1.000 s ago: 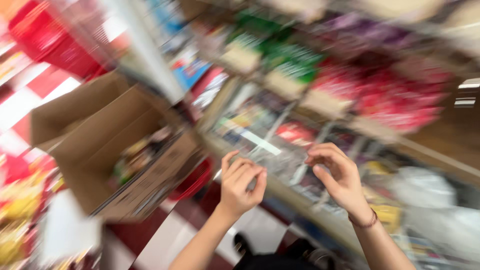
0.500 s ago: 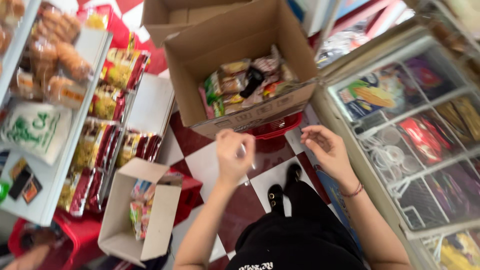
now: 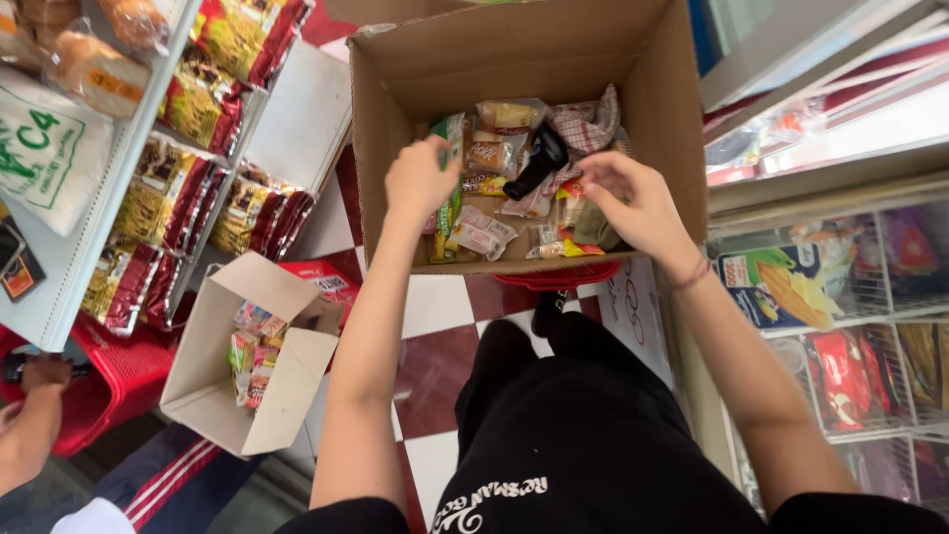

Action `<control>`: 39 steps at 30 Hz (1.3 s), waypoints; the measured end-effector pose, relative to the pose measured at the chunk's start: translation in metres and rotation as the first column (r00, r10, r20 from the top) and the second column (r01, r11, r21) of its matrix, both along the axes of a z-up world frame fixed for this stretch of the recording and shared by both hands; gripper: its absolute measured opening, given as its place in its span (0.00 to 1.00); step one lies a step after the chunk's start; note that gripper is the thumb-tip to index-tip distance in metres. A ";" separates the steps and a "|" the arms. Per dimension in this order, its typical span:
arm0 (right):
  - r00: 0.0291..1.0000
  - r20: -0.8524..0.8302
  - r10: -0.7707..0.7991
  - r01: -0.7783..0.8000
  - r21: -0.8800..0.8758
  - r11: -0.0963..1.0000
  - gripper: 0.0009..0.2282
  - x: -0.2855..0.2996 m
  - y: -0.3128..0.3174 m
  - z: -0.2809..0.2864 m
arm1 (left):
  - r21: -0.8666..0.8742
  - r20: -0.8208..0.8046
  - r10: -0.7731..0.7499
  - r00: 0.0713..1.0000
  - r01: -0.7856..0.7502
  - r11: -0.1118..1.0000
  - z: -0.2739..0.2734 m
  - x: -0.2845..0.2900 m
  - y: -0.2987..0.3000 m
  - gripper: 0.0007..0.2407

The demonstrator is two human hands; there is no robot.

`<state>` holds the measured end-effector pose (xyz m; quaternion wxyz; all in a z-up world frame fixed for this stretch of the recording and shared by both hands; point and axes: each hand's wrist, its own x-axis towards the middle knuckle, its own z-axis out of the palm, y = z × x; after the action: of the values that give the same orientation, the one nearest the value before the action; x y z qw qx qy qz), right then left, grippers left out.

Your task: The person scans various packaged snacks using a handheld scanner and places them onto shelves in a convenience store.

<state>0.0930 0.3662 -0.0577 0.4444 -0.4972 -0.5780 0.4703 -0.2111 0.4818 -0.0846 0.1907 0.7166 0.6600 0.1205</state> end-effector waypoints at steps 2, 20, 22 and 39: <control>0.997 0.043 0.063 -0.061 -0.041 0.997 0.10 -0.006 0.029 -0.011 | -0.319 -0.161 -0.098 0.982 0.042 0.947 -0.064 -0.008 0.034 0.13; 0.755 0.512 0.409 -0.066 -0.561 0.825 0.21 -0.066 0.135 -0.244 | -0.660 0.049 -0.116 0.992 0.119 0.742 -0.269 0.000 0.059 0.19; 0.697 0.572 0.433 0.002 -0.606 0.796 0.24 -0.062 0.136 -0.259 | -0.585 0.211 -0.049 0.976 0.166 0.794 -0.265 0.016 0.060 0.20; 0.911 0.073 -0.406 0.200 -0.939 0.281 0.20 -0.047 0.141 -0.267 | -0.903 0.373 0.320 0.871 0.262 0.341 -0.263 0.052 0.082 0.17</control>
<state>0.0463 0.5071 -0.3250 0.2126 -0.7156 -0.0570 0.6629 -0.1589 0.5638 -0.3473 0.7246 0.4057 0.5482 -0.0995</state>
